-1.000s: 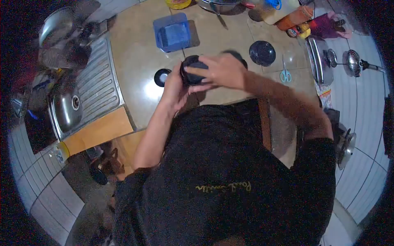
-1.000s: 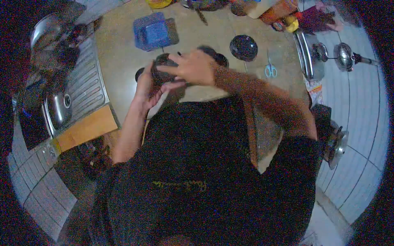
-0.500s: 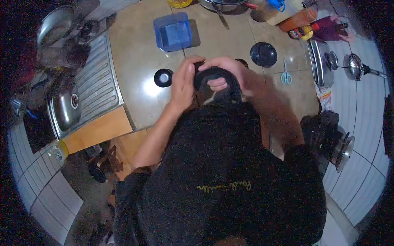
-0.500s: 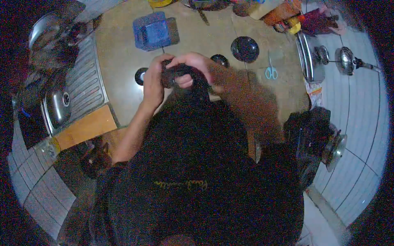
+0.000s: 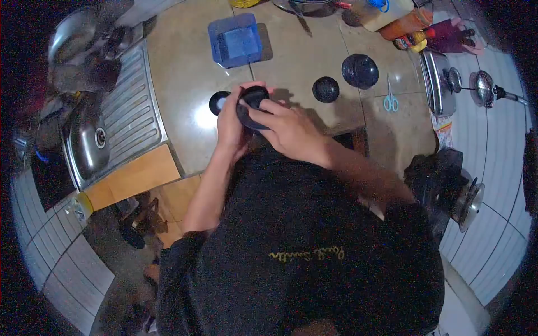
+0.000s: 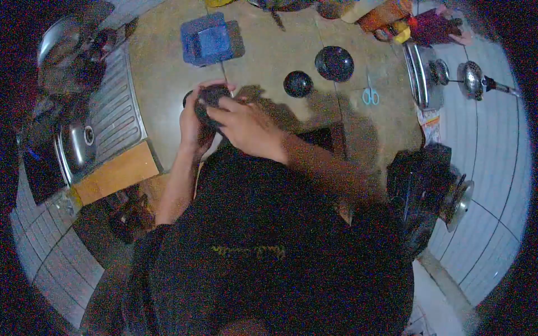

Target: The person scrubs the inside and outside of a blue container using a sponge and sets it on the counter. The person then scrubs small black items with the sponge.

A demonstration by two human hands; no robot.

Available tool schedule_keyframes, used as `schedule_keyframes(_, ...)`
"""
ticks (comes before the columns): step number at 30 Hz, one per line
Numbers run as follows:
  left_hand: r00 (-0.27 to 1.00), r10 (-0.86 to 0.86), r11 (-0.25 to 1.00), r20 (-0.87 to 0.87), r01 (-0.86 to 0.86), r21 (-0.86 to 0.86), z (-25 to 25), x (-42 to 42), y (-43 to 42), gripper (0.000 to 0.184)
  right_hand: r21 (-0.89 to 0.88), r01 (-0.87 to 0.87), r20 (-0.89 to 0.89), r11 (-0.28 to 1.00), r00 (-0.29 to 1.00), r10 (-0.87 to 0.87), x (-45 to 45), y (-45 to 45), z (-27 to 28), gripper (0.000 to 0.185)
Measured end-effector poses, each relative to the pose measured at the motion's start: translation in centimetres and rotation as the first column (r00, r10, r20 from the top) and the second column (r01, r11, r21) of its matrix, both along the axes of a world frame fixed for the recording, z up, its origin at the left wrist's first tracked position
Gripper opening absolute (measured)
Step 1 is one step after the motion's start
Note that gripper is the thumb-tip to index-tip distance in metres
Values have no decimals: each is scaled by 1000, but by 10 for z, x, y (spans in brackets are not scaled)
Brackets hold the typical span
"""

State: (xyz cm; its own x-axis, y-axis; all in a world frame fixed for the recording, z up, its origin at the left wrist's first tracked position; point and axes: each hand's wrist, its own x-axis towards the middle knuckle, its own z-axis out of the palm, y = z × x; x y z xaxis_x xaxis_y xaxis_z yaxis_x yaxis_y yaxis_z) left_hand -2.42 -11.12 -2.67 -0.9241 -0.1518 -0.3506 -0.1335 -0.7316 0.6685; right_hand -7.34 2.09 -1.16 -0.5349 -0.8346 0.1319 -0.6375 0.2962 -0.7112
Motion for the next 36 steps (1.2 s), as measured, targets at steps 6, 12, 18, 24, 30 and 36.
schedule_keyframes(6, 986, 40, 987, 163, -13, -163, -16, 3, 7, 35, 542, -204, -342, 815, 833, 436, -27, 14, 8, 35)
schedule_keyframes(12, 922, -158, 980, 354, 101, 174, 24, 12, -19, 39, 313, -443, -678, 840, 516, 524, -54, -14, 37, 28)
schedule_keyframes(18, 953, 211, 978, 218, -206, -46, 9, -8, -7, 37, 406, 52, -463, 913, 872, 157, -24, -18, 13, 51)
schedule_keyframes(24, 976, 93, 846, -195, -181, -502, -7, 3, -19, 37, 143, 216, 89, 966, 969, -230, -8, -44, 28, 31)
schedule_keyframes(30, 925, 76, 766, -373, -294, -571, 0, 31, -36, 55, 92, 541, 810, 836, -529, 253, 7, -63, 33, 16)
schedule_keyframes(36, 935, 166, 944, -315, -243, -224, -32, 24, -44, 59, -433, 253, 261, 865, 954, -148, 32, -68, 29, 29)
